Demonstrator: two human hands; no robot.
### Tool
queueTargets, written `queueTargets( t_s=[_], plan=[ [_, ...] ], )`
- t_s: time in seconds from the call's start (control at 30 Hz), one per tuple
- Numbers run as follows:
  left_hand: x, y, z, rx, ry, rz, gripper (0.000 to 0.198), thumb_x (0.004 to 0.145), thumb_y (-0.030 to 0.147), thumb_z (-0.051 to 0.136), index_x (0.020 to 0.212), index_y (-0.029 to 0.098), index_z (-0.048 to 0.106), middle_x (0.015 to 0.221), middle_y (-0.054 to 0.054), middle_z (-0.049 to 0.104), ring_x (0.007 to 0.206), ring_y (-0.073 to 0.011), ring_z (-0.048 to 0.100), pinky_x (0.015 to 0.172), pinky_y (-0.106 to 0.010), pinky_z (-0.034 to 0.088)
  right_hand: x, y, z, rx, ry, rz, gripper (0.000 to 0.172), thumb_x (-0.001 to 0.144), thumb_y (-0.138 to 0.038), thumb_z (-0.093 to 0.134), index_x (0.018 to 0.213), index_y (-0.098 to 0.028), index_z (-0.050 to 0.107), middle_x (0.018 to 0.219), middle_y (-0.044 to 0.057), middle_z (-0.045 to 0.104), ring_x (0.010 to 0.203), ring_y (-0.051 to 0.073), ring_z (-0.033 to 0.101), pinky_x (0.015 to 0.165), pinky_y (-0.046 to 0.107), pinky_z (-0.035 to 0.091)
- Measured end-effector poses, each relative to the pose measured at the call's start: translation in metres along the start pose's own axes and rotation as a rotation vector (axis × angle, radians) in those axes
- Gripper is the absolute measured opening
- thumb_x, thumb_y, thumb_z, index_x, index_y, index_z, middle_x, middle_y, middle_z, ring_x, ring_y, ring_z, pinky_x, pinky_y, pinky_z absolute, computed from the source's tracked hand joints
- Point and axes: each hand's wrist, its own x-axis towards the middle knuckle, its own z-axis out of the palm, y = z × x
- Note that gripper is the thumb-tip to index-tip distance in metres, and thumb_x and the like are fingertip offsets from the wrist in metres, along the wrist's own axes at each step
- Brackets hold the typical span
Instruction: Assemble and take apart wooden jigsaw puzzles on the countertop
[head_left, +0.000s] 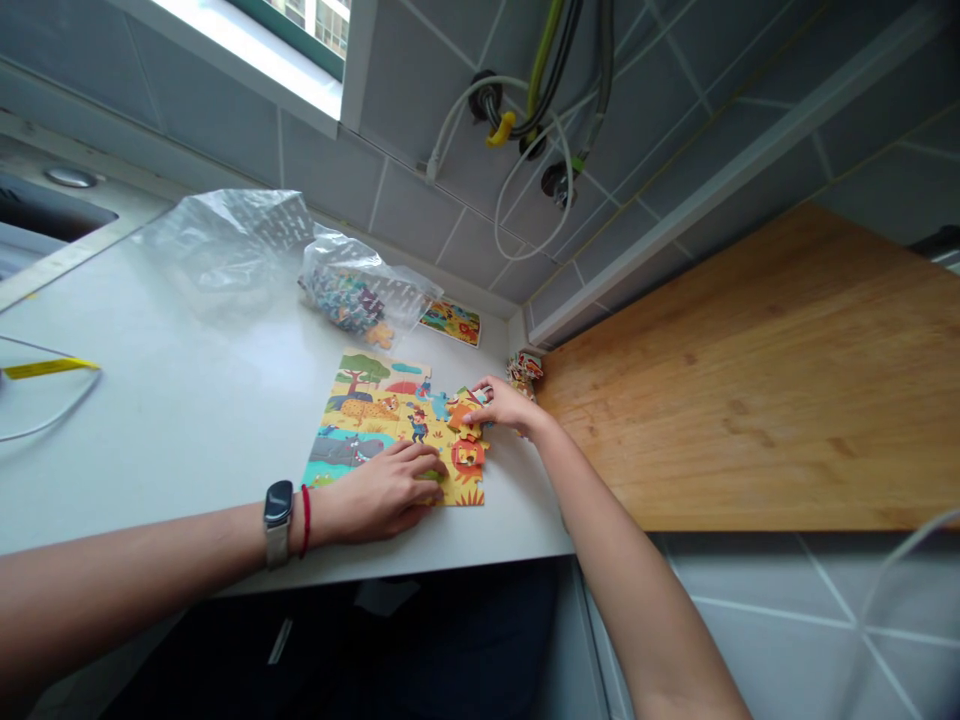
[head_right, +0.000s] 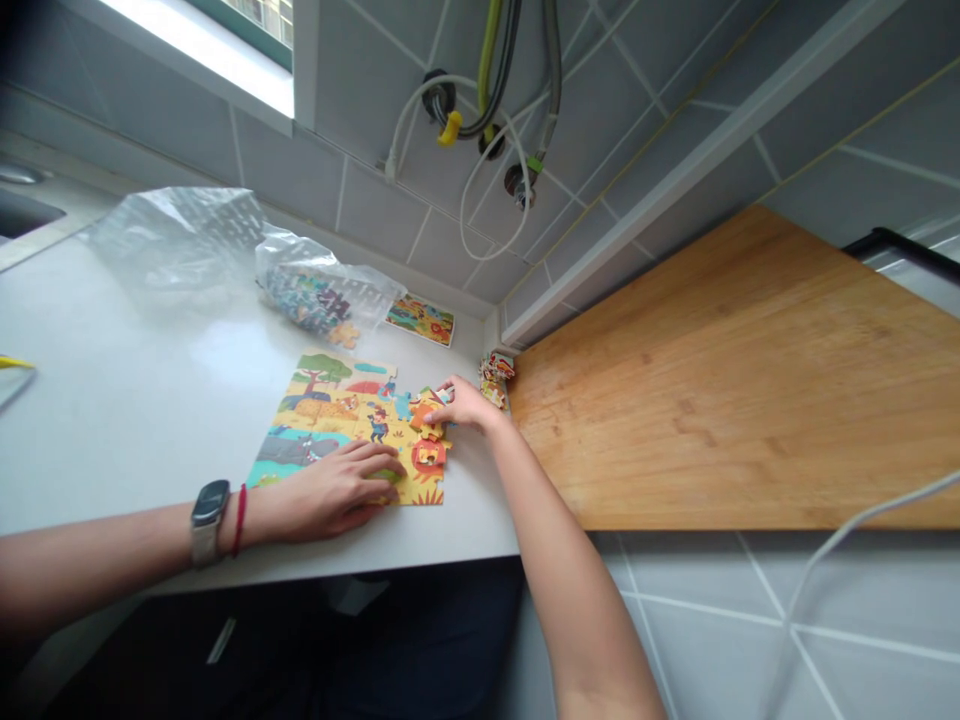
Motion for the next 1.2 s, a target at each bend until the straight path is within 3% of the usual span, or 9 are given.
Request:
queueTargets(
  t_s=[0.13,0.4,0.63,0.9,1.2],
  plan=[
    [-0.001,-0.001,0.001,0.008,-0.009,0.0,0.018,0.092,0.013,0.065,0.107,0.023,0.069,0.126,-0.007,0.069,0.12,-0.0292,0.06,0.099,-0.043,0.043,-0.011,-0.001,-0.003,0.146,-0.107,0.028,0.051,0.051,-0.034,0.102,0.086,-0.019,0.069,0.083,-0.001,0.072,0.074,0.016,0.066,0.061,0.023,0.048],
    [-0.001,0.0,0.001,0.007,-0.003,0.0,0.019,0.088,0.011,0.067,0.104,0.023,0.069,0.125,-0.006,0.07,0.119,-0.0286,0.061,0.099,-0.042,0.044,-0.024,0.0,-0.002,0.254,-0.116,0.036,0.047,0.054,-0.035,0.101,0.088,-0.018,0.073,0.09,0.002,0.077,0.078,0.016,0.07,0.062,0.022,0.053],
    [-0.003,-0.001,0.002,-0.002,-0.006,-0.004,0.021,0.088,0.011,0.067,0.106,0.022,0.07,0.126,-0.007,0.07,0.12,-0.0296,0.061,0.1,-0.043,0.044,-0.028,0.005,0.005,0.453,-0.045,0.003,0.05,0.055,-0.044,0.1,0.09,-0.022,0.071,0.094,0.001,0.077,0.082,0.017,0.071,0.071,0.028,0.059],
    [-0.003,-0.002,0.004,-0.018,0.005,-0.003,0.021,0.088,0.011,0.066,0.106,0.022,0.07,0.125,-0.008,0.07,0.122,-0.03,0.059,0.101,-0.043,0.044,-0.04,0.012,-0.011,0.68,0.033,0.067,0.053,0.053,-0.041,0.102,0.092,-0.022,0.071,0.084,-0.002,0.076,0.073,0.013,0.069,0.069,0.027,0.059],
    [-0.003,-0.004,0.007,-0.12,0.055,-0.101,0.024,0.097,0.019,0.061,0.12,0.022,0.067,0.132,-0.012,0.064,0.12,-0.0298,0.062,0.102,-0.045,0.052,-0.067,-0.001,0.013,0.838,0.051,-0.029,0.056,0.056,-0.046,0.102,0.096,-0.023,0.07,0.09,-0.002,0.078,0.077,0.014,0.071,0.073,0.028,0.06]
  ],
)
